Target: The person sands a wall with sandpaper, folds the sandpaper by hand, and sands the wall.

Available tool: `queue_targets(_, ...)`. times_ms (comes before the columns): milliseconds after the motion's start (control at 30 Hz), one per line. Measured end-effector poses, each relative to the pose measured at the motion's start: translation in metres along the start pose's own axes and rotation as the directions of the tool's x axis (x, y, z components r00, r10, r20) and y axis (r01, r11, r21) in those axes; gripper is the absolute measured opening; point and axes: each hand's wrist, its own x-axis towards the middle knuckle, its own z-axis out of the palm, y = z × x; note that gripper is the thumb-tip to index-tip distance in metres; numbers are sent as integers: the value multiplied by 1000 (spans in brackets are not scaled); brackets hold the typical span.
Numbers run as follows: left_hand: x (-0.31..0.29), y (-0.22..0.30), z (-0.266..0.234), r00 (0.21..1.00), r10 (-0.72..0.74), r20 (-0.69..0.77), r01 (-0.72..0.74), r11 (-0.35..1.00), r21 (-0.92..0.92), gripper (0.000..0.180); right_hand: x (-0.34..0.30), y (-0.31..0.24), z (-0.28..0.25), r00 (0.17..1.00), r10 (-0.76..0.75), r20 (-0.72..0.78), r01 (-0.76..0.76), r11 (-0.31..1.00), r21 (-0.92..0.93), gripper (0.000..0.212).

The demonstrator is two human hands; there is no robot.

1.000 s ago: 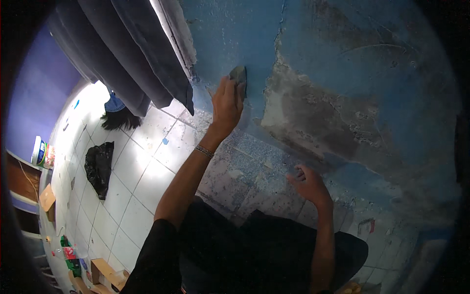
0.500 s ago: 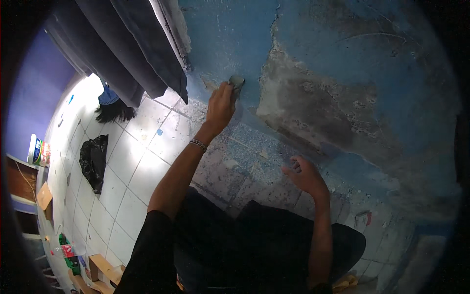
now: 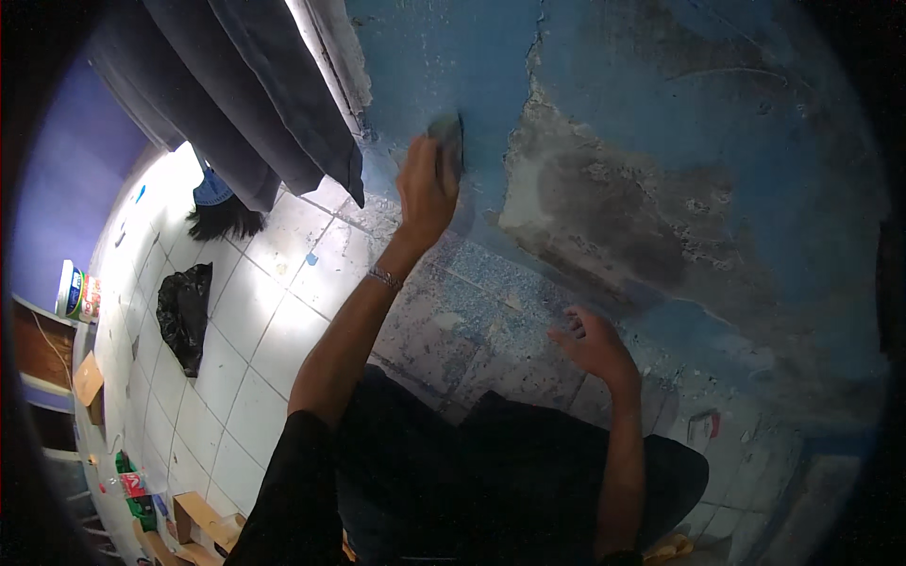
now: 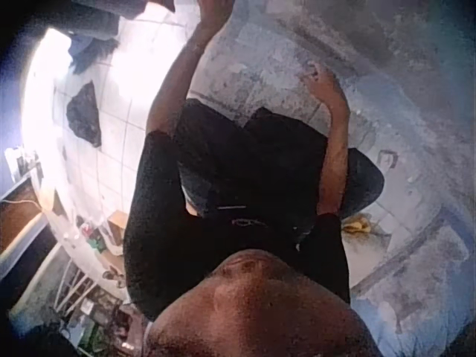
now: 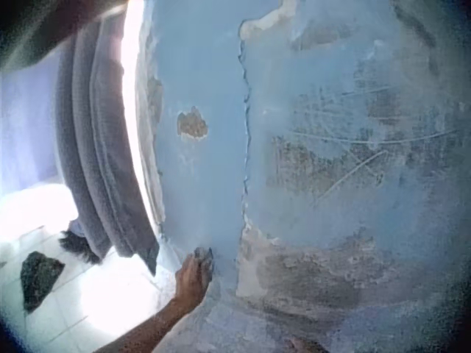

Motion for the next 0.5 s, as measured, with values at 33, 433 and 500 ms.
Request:
queue_targets(33, 18, 3, -3, 998, -59, -17, 58, 998, -14, 8, 2, -4, -3, 997, 37, 67, -39, 999, 26, 67)
queue_targets(433, 10, -1, -6, 996, -76, 44, 75, 997, 24, 12, 0, 0, -3, 997, 24, 72, -27, 999, 45, 69)
queue_targets(500, 10, -3, -6, 994, -108, 10, 107, 992, 61, 12, -1, -5, -5, 995, 25, 99, -25, 1000, 3, 70)
